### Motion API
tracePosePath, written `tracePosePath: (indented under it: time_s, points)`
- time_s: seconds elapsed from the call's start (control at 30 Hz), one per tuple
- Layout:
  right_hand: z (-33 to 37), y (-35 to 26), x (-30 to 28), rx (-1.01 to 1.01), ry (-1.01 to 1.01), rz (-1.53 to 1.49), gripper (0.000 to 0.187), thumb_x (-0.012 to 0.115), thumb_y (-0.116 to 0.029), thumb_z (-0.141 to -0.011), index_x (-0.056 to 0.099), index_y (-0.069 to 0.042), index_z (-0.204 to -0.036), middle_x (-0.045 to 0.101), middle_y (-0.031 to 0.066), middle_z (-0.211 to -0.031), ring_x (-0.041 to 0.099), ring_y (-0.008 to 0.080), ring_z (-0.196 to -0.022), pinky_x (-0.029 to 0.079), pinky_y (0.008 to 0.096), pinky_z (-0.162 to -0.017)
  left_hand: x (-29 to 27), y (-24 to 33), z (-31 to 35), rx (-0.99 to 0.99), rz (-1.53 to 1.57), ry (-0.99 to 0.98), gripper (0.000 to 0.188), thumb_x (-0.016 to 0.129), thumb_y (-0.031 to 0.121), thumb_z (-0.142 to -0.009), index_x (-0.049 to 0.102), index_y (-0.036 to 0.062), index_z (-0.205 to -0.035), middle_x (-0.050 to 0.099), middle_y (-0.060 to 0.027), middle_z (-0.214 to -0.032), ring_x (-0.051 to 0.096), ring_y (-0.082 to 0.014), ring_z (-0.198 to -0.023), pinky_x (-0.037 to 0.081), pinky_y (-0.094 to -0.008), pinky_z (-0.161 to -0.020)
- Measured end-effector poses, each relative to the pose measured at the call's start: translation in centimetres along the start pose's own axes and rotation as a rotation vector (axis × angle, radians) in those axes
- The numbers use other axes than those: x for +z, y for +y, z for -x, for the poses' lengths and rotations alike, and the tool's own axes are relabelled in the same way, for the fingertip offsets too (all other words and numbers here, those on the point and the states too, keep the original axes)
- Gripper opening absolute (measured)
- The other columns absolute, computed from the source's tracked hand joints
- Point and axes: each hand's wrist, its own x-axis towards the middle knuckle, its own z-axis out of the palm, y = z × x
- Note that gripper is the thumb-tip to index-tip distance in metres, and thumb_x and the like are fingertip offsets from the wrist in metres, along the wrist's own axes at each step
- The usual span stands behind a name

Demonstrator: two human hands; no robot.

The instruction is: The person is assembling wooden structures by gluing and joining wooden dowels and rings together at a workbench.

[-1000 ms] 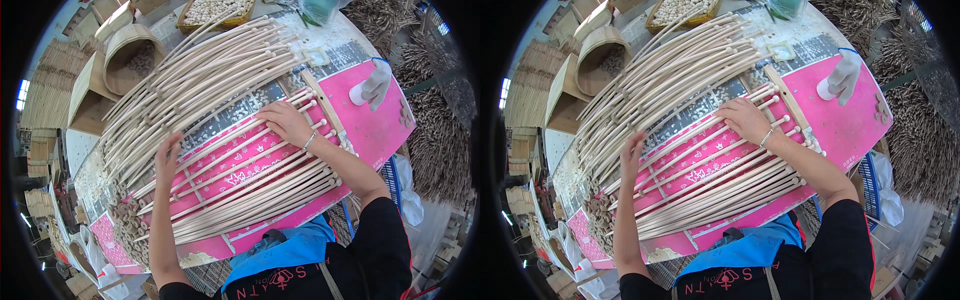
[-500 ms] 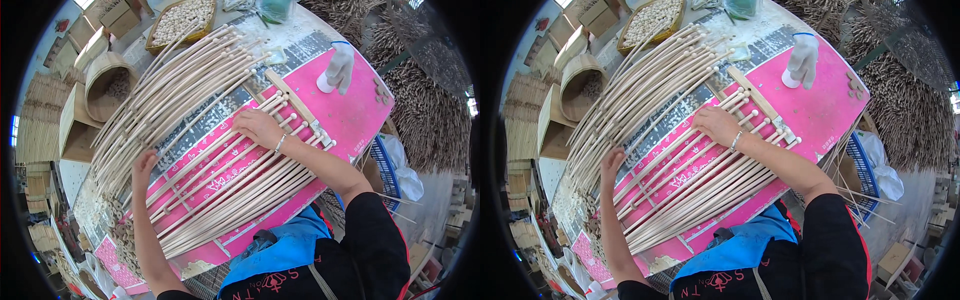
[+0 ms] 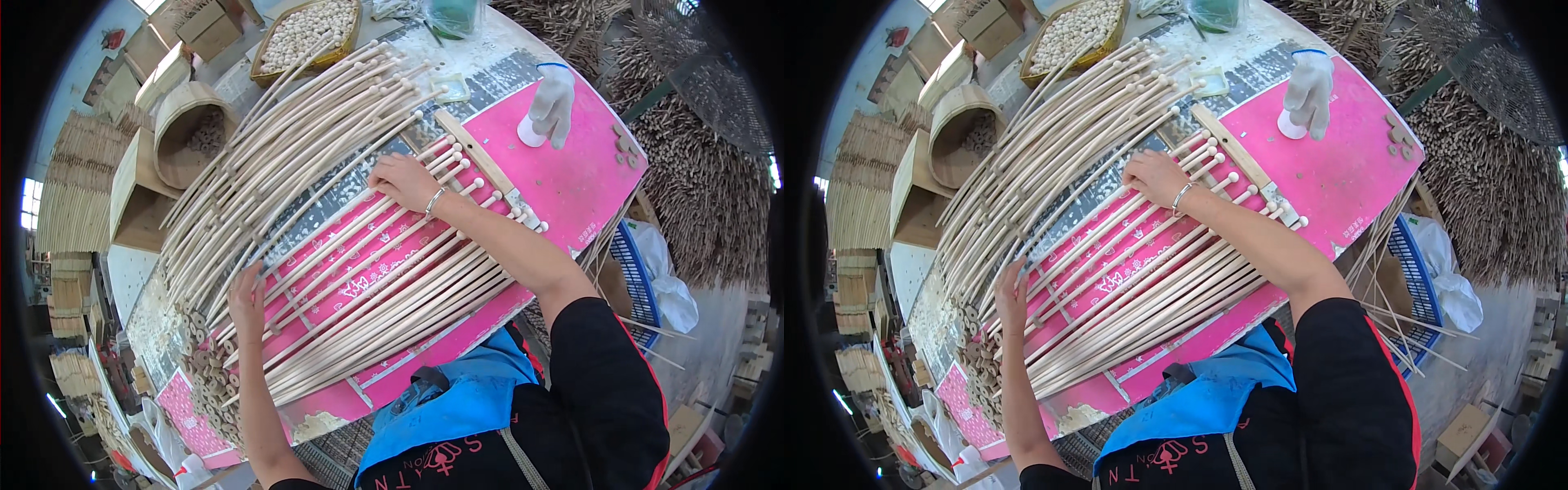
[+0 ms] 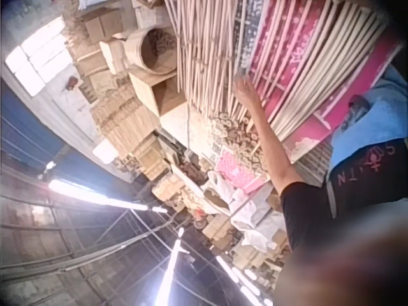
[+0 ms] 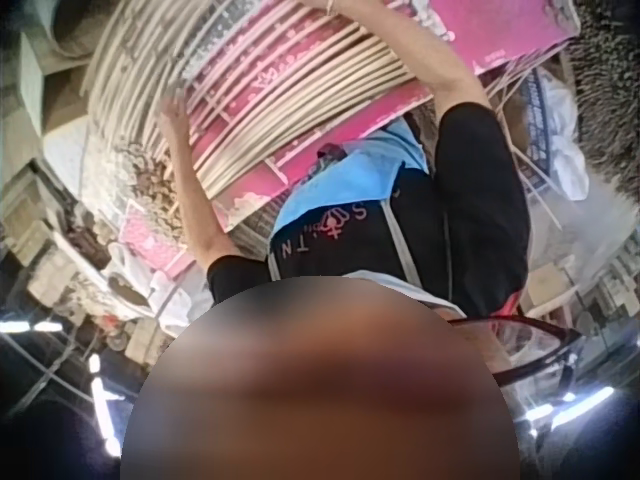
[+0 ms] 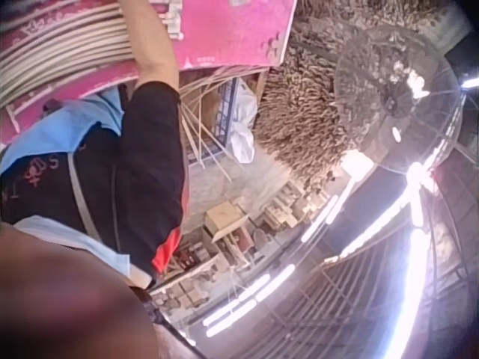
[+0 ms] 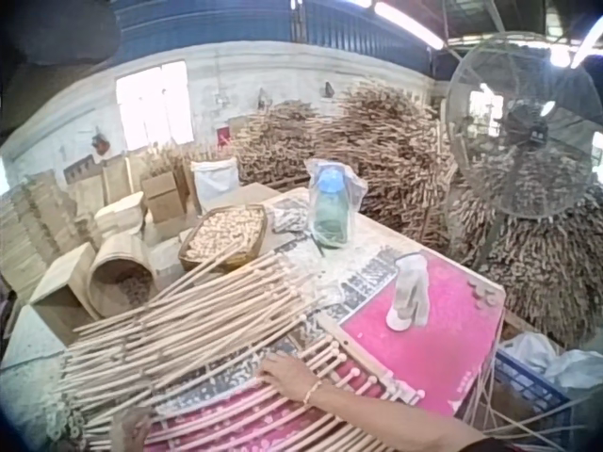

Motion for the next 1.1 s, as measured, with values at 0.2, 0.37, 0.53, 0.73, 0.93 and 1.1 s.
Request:
tracePosePath:
  time_s: [0.2, 0.37, 0.53, 0.73, 0.93, 1.1]
  points:
    - [2.7, 0.8, -1.3, -0.038, 0.057, -0.054, 0.014, 0.069, -0.007, -0.090, 0.075, -0.013, -0.101, 0.071, 0.0048, -0.108, 0.063, 0.0287, -0.107, 0.049, 0.0396, -0.101, 0.8, 0.0, 2.5, -0.040, -0.125, 0.048, 0.036, 0.061, 0.010, -0.101, 0.068, 0.0097, -0.136, 0.067, -0.0118, -0.132, 0.064, -0.0340, -0.120, 0.047, -0.0445, -0.101]
    - [7.1, 0.6, -5.8, 0.054, 0.283, -0.099, 0.027, 0.068, -0.001, -0.090, 0.072, -0.009, -0.116, 0.070, 0.0105, -0.118, 0.064, 0.0324, -0.110, 0.052, 0.0416, -0.096, 0.4, -0.7, 3.0, -0.077, -0.005, 0.120, 0.034, 0.062, 0.012, -0.102, 0.068, 0.0094, -0.136, 0.067, -0.0132, -0.132, 0.064, -0.0345, -0.121, 0.047, -0.0437, -0.102]
    - [10.0, 2.9, -8.9, 0.021, 0.214, 0.171, 0.016, 0.072, -0.001, -0.083, 0.072, -0.010, -0.096, 0.067, 0.0088, -0.099, 0.063, 0.0355, -0.099, 0.052, 0.0462, -0.087, 0.0, -1.4, 4.4, -0.108, -0.094, 0.164, 0.035, 0.065, 0.011, -0.100, 0.069, 0.0113, -0.134, 0.068, -0.0133, -0.132, 0.063, -0.0350, -0.121, 0.048, -0.0453, -0.103]
    - [9.4, 3.7, -8.6, 0.039, 0.170, 0.278, 0.014, 0.071, -0.001, -0.084, 0.070, -0.012, -0.092, 0.066, 0.0074, -0.098, 0.061, 0.0336, -0.097, 0.049, 0.0452, -0.086, -1.5, -1.2, 8.4, -0.196, -0.041, 0.270, 0.034, 0.064, 0.001, -0.096, 0.070, 0.0062, -0.129, 0.070, -0.0153, -0.123, 0.066, -0.0381, -0.111, 0.053, -0.0424, -0.094]
    - [9.6, 4.9, -10.1, 0.101, 0.165, 0.370, 0.010, 0.071, -0.004, -0.086, 0.072, -0.011, -0.094, 0.067, 0.0075, -0.096, 0.063, 0.0324, -0.095, 0.050, 0.0471, -0.083, -2.9, 1.1, 12.3, -0.382, 0.129, 0.285, 0.035, 0.061, 0.001, -0.102, 0.068, 0.0049, -0.136, 0.068, -0.0151, -0.120, 0.066, -0.0317, -0.102, 0.052, -0.0379, -0.089]
    - [12.8, 4.6, -10.8, 0.338, 0.306, -0.009, 0.017, 0.071, -0.005, -0.092, 0.075, -0.006, -0.108, 0.072, 0.0107, -0.095, 0.070, 0.0272, -0.088, 0.056, 0.0373, -0.076, -1.8, 3.0, 12.5, -0.183, 0.055, 0.226, 0.041, 0.065, -0.004, -0.094, 0.068, 0.0049, -0.134, 0.067, -0.0146, -0.129, 0.066, -0.0333, -0.116, 0.053, -0.0403, -0.094]
